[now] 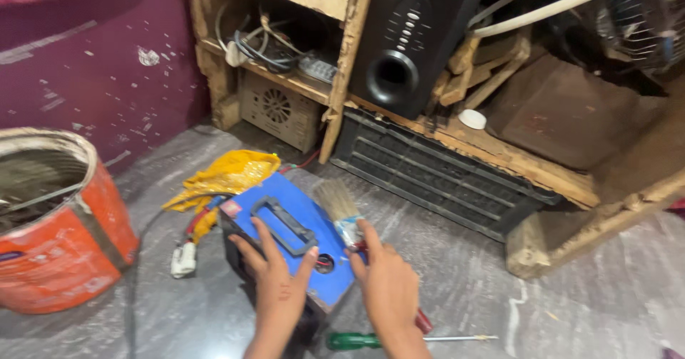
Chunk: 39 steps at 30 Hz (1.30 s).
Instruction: The person uses a screwdriver to unscrew and open the casing of a blue inverter unit on the floor, handles its wires, then brushes dust off the unit with a paintbrush while turning it over to reach different sides. They then set the unit aside and sort through metal parts in a bucket.
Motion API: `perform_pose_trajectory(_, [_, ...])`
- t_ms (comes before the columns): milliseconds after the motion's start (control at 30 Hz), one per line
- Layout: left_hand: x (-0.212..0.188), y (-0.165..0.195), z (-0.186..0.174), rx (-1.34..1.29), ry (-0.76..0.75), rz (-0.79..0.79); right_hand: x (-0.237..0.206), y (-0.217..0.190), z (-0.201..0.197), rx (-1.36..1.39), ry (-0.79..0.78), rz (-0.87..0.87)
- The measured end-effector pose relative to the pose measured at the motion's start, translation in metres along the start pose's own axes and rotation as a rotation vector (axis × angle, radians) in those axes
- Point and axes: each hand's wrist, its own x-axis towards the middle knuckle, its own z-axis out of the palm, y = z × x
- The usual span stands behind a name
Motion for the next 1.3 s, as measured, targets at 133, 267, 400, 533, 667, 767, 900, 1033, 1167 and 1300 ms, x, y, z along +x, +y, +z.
perform_pose_trajectory(133, [0.002,-0.002,-0.001,0.060,0.007,0.007,0.000,-0.003,0.001,-0.012,-0.012,0.008])
perform_pose_trajectory(267, [0.003,-0.002,0.003,0.020,0.021,-0.024,0.002,-0.005,-0.004,-0.050,-0.052,0.044])
perform_pose_trajectory(400, [0.002,-0.001,0.004,0.041,-0.004,-0.098,0.001,-0.007,-0.012,-0.025,-0.067,0.067])
perform_pose_trajectory(533, [0.000,-0.001,0.001,0.093,0.002,-0.104,-0.004,-0.011,-0.018,-0.031,-0.079,0.105])
perform_pose_trajectory(667, [-0.004,-0.005,-0.002,0.114,0.038,-0.039,-0.011,-0.012,-0.020,-0.047,-0.061,0.095])
perform_pose_trajectory(767, [-0.007,-0.010,-0.002,0.119,0.040,-0.034,-0.015,-0.011,-0.022,-0.017,-0.015,0.073])
perform_pose_trajectory(900, [-0.011,-0.013,-0.001,0.155,0.069,-0.014,-0.021,-0.011,-0.026,-0.052,-0.051,0.073])
perform_pose_trajectory(1033, [-0.014,-0.014,-0.002,0.170,0.063,-0.024,-0.025,-0.008,-0.029,-0.024,-0.026,0.038])
perform_pose_trajectory(1167, [-0.017,-0.016,0.002,0.151,0.056,-0.052,-0.028,-0.002,-0.029,-0.042,-0.030,0.036])
perform_pose_trajectory(1300, [-0.020,-0.020,0.004,0.171,0.064,-0.050,-0.030,0.003,-0.026,-0.048,-0.043,0.035])
